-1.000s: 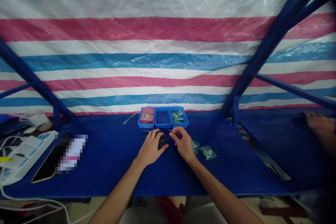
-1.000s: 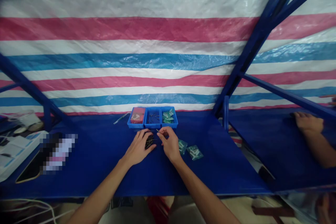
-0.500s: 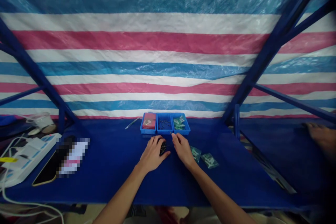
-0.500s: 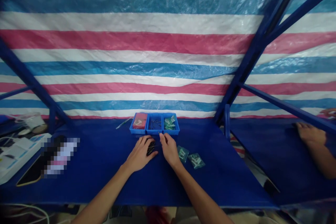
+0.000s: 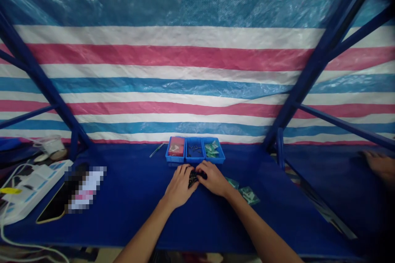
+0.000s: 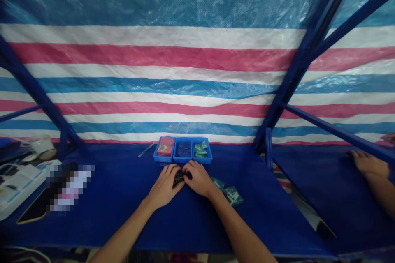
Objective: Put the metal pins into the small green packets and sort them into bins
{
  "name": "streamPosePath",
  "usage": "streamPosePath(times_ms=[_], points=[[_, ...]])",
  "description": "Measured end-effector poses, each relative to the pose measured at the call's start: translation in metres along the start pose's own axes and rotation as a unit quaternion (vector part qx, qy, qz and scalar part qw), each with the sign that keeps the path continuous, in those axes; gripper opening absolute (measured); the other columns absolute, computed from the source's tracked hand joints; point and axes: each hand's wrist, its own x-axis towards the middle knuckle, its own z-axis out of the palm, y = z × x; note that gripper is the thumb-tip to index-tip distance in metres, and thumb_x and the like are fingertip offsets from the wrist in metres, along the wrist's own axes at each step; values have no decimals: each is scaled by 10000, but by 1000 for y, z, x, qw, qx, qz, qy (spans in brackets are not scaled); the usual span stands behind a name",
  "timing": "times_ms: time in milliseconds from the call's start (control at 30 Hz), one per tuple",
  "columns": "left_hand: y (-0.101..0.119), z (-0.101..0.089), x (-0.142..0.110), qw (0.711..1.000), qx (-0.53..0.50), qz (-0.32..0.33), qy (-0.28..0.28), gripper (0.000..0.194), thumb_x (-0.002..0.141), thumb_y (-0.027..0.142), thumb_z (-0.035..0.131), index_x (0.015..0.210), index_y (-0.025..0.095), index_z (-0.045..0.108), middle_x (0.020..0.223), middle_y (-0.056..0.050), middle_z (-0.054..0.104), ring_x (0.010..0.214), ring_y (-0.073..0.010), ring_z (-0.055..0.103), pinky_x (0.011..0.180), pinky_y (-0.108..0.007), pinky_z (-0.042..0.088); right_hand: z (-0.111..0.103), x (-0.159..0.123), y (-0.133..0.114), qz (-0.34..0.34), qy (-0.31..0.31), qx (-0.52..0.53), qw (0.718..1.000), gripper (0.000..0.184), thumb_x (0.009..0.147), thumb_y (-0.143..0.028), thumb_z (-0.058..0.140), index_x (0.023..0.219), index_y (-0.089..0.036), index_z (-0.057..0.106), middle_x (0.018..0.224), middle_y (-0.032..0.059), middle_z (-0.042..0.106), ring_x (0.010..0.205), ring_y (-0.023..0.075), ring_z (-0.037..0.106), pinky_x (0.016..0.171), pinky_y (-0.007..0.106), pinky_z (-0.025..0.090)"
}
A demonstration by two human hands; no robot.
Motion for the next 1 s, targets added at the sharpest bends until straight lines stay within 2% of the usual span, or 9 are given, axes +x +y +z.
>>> streamPosePath(times_ms=[67,167,367,467,567,633,733,867,1000], points=[[-1,1,0,1000,8,-2,9,408,1003,341,670,1374,244,529,1366,-109,582,1300,-313,534,1098,-511,475,0,-2,2,-2,-36,-38,999,90,952,-171,660,999,-247,647,1016,29,663,970,235,596,918,392,446],[-1,1,0,999,30,-8,12,411,1005,338,669,1377,240,525,1373,-99,591,1291,-305,539,1091,-506,460,-1,-2,2,0,-59,-48,997,57,1016,-194,624,985,-240,611,1007,27,650,957,229,574,919,378,432],[3,-4,1,999,46,-21,-13,278,1047,325,602,1316,264,569,1357,-82,596,1275,-296,542,1070,-499,431,-5,-1,-5,-1,-47,-36,998,113,1058,-171,527,972,-231,569,1042,53,638,945,233,562,867,355,433],[5,-6,1,999,45,-25,-17,270,1059,327,578,1322,267,572,1356,-85,594,1265,-295,545,1057,-490,434,-6,-1,-4,9,-9,34,999,104,1058,-201,508,974,-231,561,1000,46,630,926,223,575,856,344,452],[6,-7,2,998,44,-28,-20,255,1065,329,569,1313,269,579,1347,-83,594,1259,-292,545,1050,-485,434,-3,0,0,55,13,134,989,102,1054,-291,525,977,-237,565,895,12,640,826,205,599,785,329,473],[5,-7,2,998,44,-28,-21,257,1066,333,569,1314,268,577,1349,-82,591,1262,-291,540,1051,-485,431,0,1,3,92,23,208,974,135,1037,-359,561,971,-242,571,850,-2,665,773,197,625,747,324,489],[5,-7,2,998,44,-27,-24,250,1069,335,566,1310,271,580,1347,-78,590,1260,-289,537,1051,-485,427,4,3,6,119,57,298,946,195,994,-415,631,933,-241,569,872,8,712,811,202,685,775,335,522],[6,-8,2,998,40,-28,-28,244,1077,332,552,1314,282,582,1345,-71,590,1262,-284,534,1053,-486,421,4,6,6,132,95,362,918,246,976,-456,656,933,-236,556,852,0,692,767,186,699,693,305,524],[8,-10,3,998,43,-28,-31,235,1077,326,548,1304,290,596,1341,-67,584,1261,-278,529,1055,-482,419,2,8,3,134,106,408,897,305,974,-524,649,1034,-231,590,890,-8,636,716,165,687,599,271,525]])
